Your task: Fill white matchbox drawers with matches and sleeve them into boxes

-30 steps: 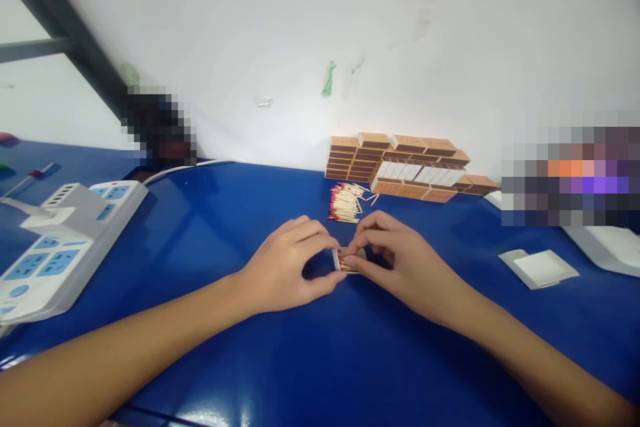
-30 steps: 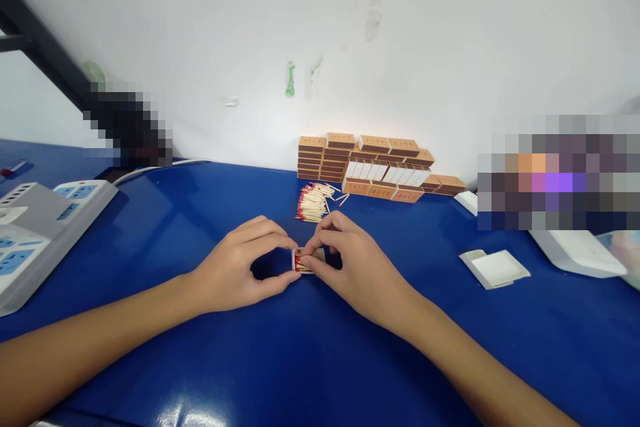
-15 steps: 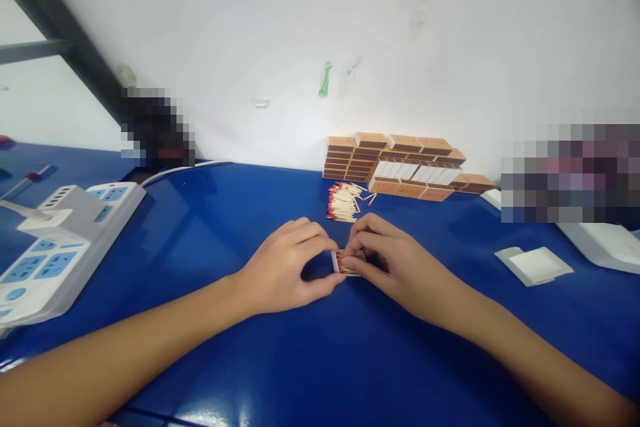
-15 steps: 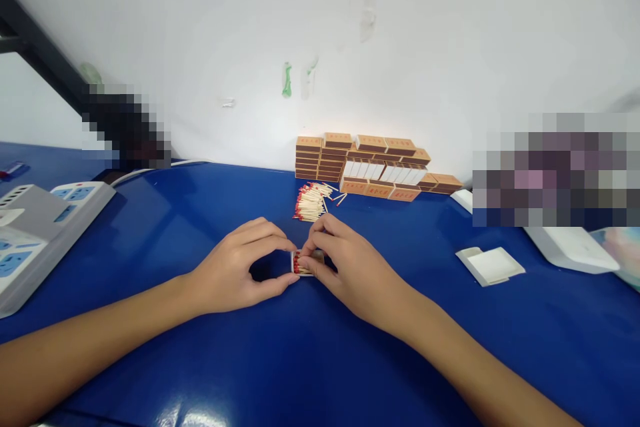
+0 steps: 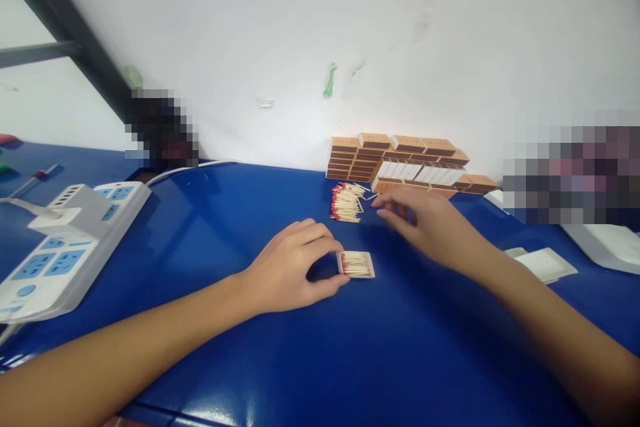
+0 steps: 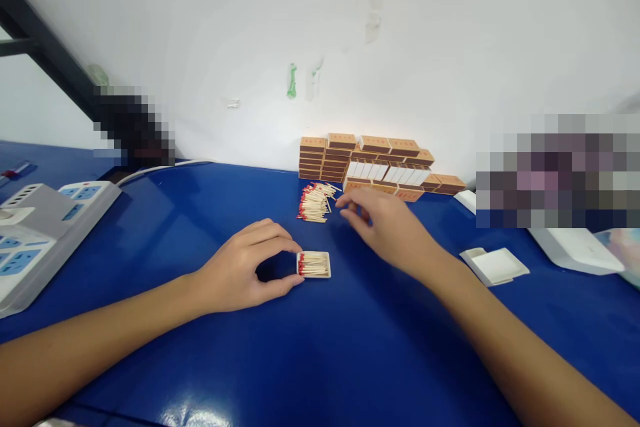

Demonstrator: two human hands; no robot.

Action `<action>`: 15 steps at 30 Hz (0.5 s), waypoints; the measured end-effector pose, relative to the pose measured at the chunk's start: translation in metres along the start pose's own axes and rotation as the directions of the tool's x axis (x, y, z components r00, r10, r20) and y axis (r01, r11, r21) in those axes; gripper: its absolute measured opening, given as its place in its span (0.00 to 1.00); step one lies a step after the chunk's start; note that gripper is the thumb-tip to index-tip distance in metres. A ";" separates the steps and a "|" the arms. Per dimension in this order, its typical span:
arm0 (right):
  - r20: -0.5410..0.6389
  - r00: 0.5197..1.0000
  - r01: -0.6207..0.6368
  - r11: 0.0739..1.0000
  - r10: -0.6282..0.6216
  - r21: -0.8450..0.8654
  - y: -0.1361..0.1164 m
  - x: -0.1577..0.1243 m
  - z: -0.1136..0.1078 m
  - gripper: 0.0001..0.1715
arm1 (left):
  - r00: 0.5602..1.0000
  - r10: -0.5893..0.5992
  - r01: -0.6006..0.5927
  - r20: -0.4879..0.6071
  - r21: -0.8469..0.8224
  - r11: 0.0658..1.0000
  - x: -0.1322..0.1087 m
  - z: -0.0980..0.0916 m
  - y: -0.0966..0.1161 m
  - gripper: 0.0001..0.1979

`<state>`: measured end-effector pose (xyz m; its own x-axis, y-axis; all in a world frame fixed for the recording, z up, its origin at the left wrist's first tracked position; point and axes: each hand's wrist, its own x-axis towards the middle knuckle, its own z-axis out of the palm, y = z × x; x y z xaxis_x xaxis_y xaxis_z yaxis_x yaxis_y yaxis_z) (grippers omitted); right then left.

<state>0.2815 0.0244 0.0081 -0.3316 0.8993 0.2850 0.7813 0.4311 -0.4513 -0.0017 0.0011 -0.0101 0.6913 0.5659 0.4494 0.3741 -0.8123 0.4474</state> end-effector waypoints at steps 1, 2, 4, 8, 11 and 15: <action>-0.003 1.000 0.001 0.999 -0.001 -0.053 0.012 0.005 0.002 0.14 | 1.000 0.000 0.000 0.006 -0.002 1.000 0.000 0.000 0.000 0.13; 0.013 1.000 0.003 0.996 -0.002 -0.089 0.022 0.010 0.004 0.16 | 1.000 -0.002 0.002 0.016 -0.005 1.000 0.000 0.000 0.000 0.13; 0.037 0.999 0.006 0.991 -0.001 -0.136 0.036 0.017 0.009 0.16 | 0.999 -0.007 0.007 0.050 -0.003 1.000 0.000 0.000 0.000 0.14; 0.072 0.993 -0.080 0.985 0.092 -0.155 0.039 0.021 0.014 0.11 | 0.993 -0.018 0.014 0.114 0.033 0.999 0.000 0.000 -0.002 0.16; 0.096 0.987 -0.117 0.984 0.130 -0.133 0.036 0.018 0.012 0.10 | 0.993 -0.012 0.007 0.119 0.045 0.999 -0.001 0.000 -0.002 0.18; 0.118 0.987 -0.102 0.991 0.112 -0.089 0.024 0.008 0.002 0.13 | 0.993 -0.017 0.011 0.120 0.051 0.999 -0.002 0.001 -0.002 0.21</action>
<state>0.2968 0.0419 -0.0020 -0.3023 0.9442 0.1307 0.8550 0.3292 -0.4008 -0.0033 0.0015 -0.0125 0.7538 0.5588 0.3456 0.4131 -0.8121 0.4120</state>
